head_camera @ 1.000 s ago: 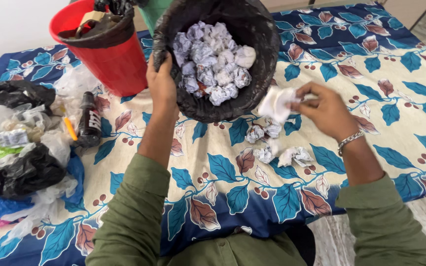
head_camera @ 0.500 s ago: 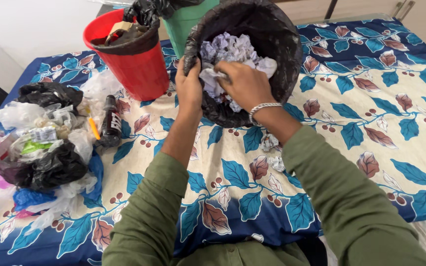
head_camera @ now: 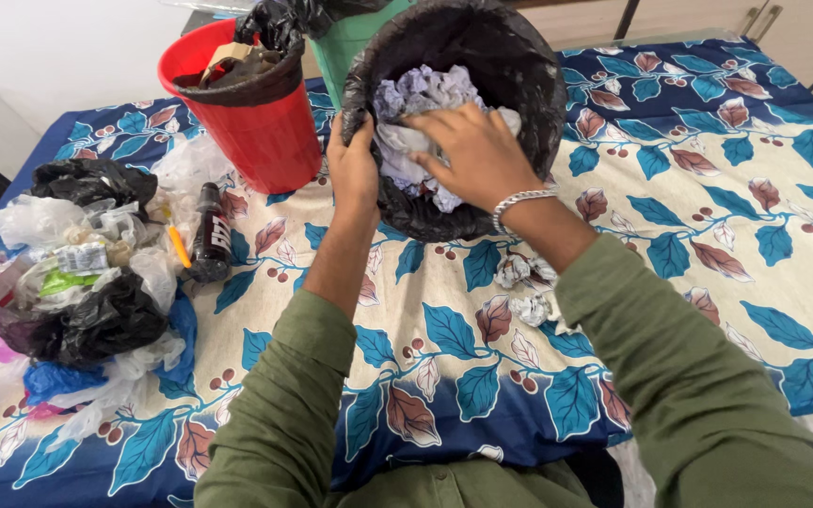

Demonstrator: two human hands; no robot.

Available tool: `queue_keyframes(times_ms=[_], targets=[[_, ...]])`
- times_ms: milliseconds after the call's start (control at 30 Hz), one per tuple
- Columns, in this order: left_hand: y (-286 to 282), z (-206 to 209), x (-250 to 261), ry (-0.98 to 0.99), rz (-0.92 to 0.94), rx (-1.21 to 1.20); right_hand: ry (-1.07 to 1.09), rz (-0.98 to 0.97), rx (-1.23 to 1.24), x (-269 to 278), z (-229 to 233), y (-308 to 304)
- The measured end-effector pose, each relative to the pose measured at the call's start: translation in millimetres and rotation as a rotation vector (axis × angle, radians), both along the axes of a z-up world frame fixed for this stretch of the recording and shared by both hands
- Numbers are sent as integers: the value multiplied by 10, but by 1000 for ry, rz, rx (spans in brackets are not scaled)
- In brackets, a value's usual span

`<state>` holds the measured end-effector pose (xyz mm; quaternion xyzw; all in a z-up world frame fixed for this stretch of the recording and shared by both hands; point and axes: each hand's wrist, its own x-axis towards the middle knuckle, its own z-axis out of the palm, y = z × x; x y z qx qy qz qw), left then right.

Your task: The person sorts crumpled paper and other waste items from a pile on a table into a black trash bag placed inside a bucket. They repeatedly pick up paper balls and place them into the bag, occasionally adjusting the bag's position.

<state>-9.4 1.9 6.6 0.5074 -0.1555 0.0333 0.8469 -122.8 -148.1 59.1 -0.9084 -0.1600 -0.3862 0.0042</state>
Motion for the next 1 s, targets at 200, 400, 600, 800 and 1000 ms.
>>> queue_keyframes(times_ms=[200, 400, 600, 800, 1000], targets=[[44, -21, 66, -19, 14, -12, 272, -39, 450, -585, 85, -436], [47, -75, 185, -55, 27, -60, 368, -122, 705, -928, -378, -1126], [21, -79, 212, -80, 22, -47, 715, -80, 477, -1012, -1057, -1492], [49, -79, 203, -70, 18, -53, 832, -208, 254, -1044, -1295, -1378], [83, -100, 173, -18, 36, -10, 636, -246, 418, -1097, -856, -1280]])
